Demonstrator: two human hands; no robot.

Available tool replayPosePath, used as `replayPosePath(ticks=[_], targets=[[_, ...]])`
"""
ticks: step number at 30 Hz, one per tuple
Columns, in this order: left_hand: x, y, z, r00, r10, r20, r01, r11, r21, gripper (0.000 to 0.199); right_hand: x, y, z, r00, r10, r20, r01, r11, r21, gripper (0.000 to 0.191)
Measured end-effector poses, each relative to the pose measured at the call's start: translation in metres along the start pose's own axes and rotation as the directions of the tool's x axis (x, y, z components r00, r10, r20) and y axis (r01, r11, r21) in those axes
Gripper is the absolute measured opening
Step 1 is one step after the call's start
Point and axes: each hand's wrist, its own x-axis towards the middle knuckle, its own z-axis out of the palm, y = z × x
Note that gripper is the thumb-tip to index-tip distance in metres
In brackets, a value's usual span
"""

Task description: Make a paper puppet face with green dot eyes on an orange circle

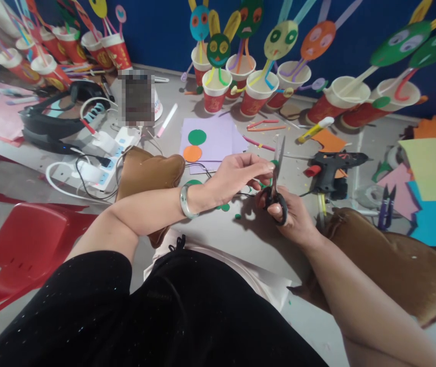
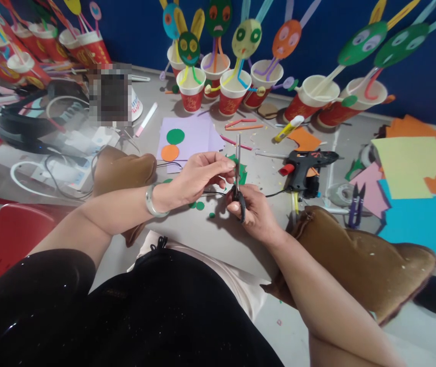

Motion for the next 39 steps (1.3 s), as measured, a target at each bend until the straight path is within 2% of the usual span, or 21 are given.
replayPosePath(ticks=[16, 23, 39], targets=[[0.001, 0.001, -0.005, 0.997, 0.053, 0.054, -0.057, 0.996, 0.067, 0.041, -0.005, 0.011, -0.007, 1.000, -0.025, 0.002, 0.025, 1.000, -0.019, 0.077], [-0.003, 0.006, -0.004, 0.995, 0.075, 0.067, -0.083, 0.988, 0.128, 0.042, -0.006, 0.009, -0.012, 1.000, 0.016, 0.014, -0.016, 0.999, -0.031, 0.077], [-0.001, 0.005, -0.010, 0.977, 0.164, 0.133, -0.187, 0.967, 0.176, 0.047, -0.006, 0.013, -0.020, 0.998, -0.041, 0.050, 0.042, 0.999, -0.007, 0.075]])
